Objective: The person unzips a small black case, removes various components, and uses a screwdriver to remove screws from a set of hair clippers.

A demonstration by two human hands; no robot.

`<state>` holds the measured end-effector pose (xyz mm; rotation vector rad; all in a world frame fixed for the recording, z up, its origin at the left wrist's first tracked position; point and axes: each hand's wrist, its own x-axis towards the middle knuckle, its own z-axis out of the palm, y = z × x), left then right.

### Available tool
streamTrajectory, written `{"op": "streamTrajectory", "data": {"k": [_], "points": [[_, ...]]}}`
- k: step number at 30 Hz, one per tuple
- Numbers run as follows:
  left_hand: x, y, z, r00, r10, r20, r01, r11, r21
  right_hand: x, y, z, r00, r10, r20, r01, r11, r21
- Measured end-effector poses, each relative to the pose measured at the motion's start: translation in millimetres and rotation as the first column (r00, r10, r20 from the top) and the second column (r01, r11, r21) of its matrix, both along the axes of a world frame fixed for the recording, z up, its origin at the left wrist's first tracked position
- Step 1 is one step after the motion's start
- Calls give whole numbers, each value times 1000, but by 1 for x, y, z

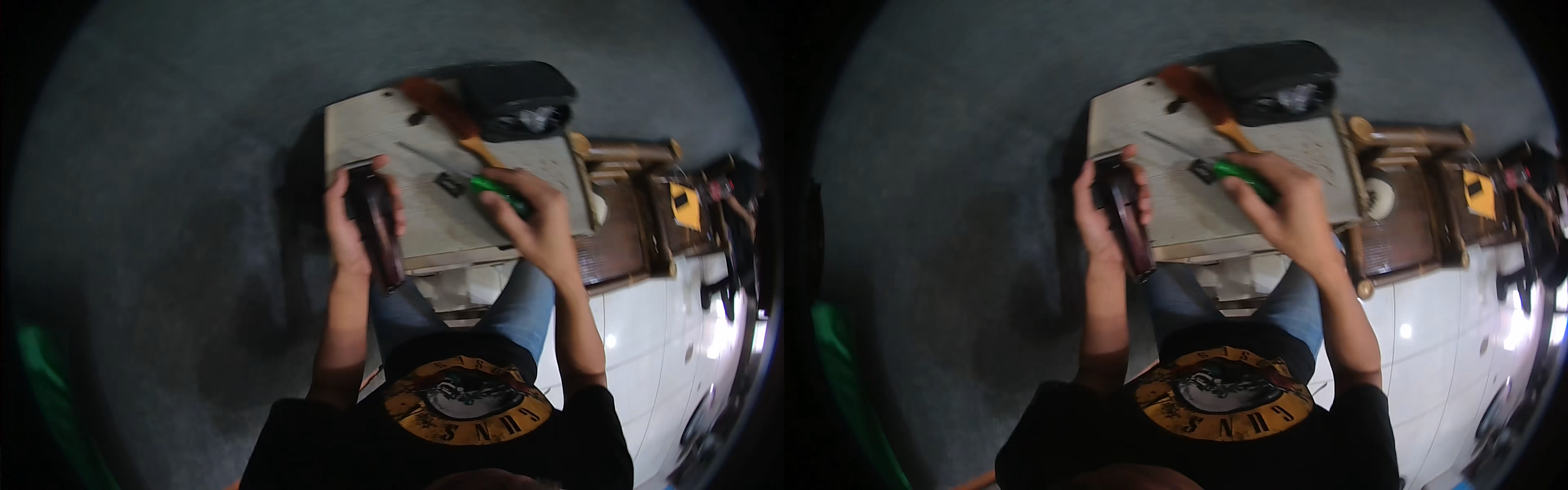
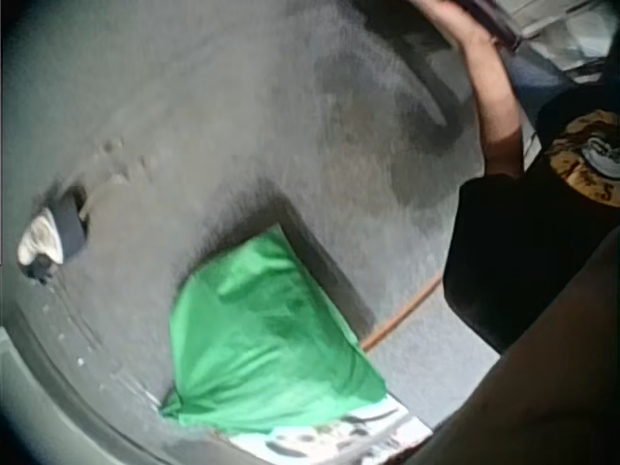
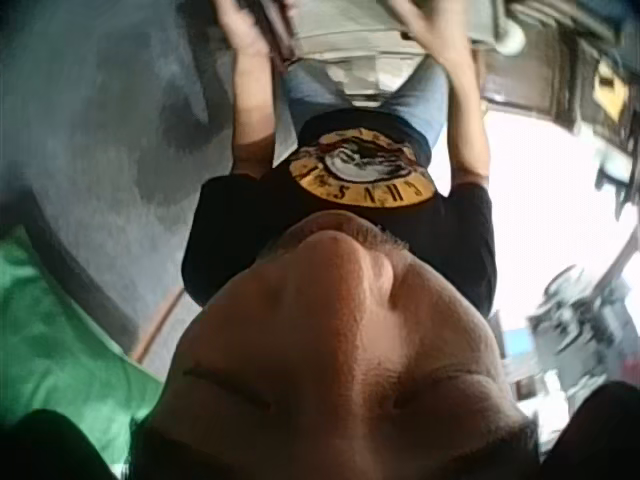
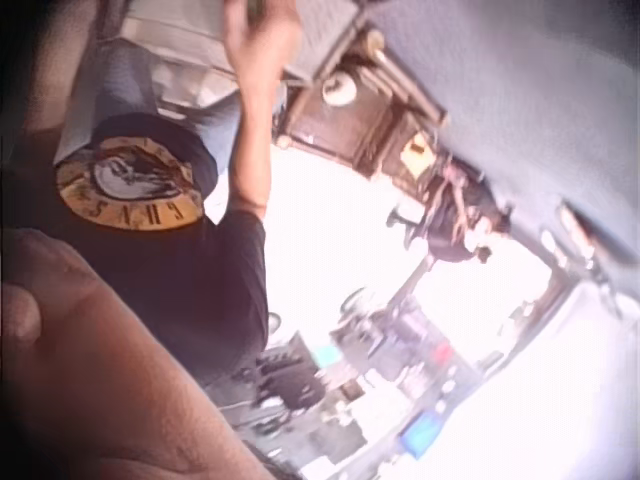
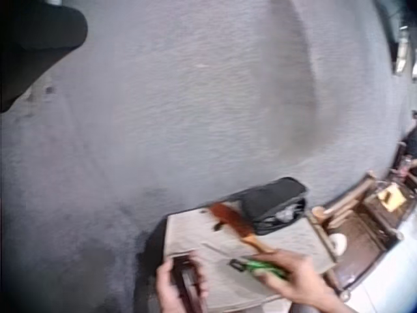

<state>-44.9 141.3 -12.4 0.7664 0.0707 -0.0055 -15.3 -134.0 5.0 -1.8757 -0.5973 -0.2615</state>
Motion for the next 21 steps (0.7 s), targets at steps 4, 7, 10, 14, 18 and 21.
{"op": "streamTrajectory", "data": {"k": [4,7,10,14,18,21], "points": [[-3,-3,1,999,31,42,-30,999,-28,8,-13,1,994,55,-90,-55,998,-1],[-4,-5,2,999,16,52,-16,1000,-5,11,-19,-8,991,98,-95,-95,995,31],[-4,-6,1,998,-20,62,17,998,56,12,-23,-6,986,135,-99,-132,991,28],[-2,-8,0,997,-50,51,41,986,162,15,-23,-9,985,145,-89,-139,988,71],[-2,-8,0,998,-47,50,34,972,233,14,-26,-8,974,171,-151,-168,985,34],[-2,-8,1,998,-39,42,29,975,220,14,-26,-8,975,165,-151,-163,986,26]]}}
